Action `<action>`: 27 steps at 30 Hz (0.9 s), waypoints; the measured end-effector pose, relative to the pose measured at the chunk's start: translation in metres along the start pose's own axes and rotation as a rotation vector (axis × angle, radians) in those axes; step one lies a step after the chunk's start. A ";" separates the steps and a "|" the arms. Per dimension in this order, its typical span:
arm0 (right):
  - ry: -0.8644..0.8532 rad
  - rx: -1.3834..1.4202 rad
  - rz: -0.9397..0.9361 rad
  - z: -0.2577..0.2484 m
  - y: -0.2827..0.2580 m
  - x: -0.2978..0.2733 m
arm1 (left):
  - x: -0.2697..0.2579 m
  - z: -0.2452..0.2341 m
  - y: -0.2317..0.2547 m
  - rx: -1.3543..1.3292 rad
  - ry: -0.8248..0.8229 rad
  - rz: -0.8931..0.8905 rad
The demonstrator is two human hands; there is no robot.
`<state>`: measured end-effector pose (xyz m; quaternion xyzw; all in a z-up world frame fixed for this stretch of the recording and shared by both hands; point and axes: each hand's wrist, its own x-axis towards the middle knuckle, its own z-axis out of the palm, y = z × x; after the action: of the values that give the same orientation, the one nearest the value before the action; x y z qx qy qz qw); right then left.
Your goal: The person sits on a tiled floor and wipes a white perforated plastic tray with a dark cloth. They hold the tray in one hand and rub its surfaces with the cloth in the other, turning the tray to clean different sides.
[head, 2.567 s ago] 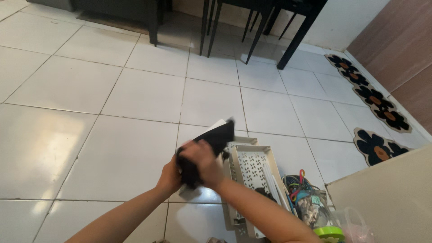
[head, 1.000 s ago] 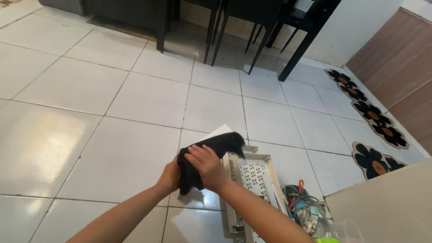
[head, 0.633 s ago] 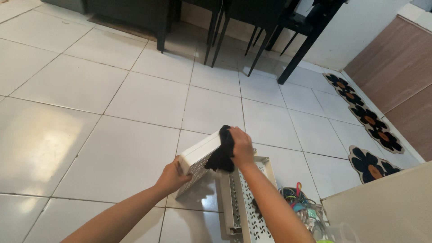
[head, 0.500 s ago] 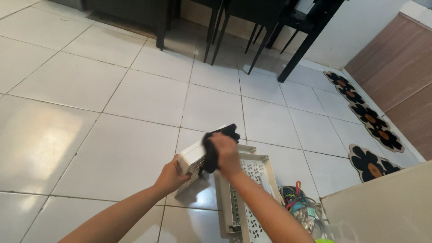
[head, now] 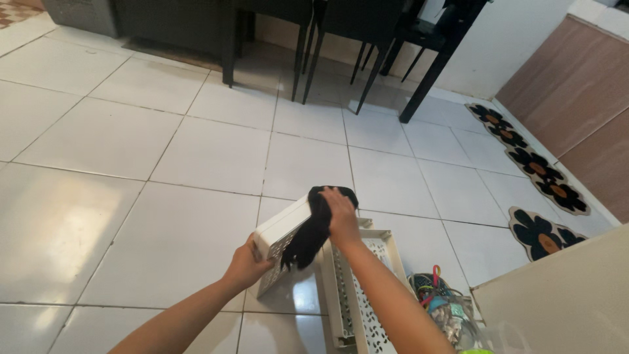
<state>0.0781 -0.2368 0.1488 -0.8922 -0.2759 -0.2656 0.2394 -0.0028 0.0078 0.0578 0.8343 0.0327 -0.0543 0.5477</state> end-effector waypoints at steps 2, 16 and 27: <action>-0.016 -0.023 0.033 0.000 0.003 0.002 | -0.004 -0.001 0.006 -0.010 -0.004 0.013; 0.002 -0.031 -0.345 0.019 -0.073 -0.039 | 0.005 0.018 -0.028 -0.024 0.045 0.083; 0.074 -0.026 -0.068 0.023 -0.036 -0.028 | -0.009 0.011 0.000 -0.076 0.013 0.039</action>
<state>0.0433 -0.2076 0.1248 -0.8750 -0.2933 -0.3098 0.2289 -0.0124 -0.0026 0.0547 0.8136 0.0219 -0.0367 0.5798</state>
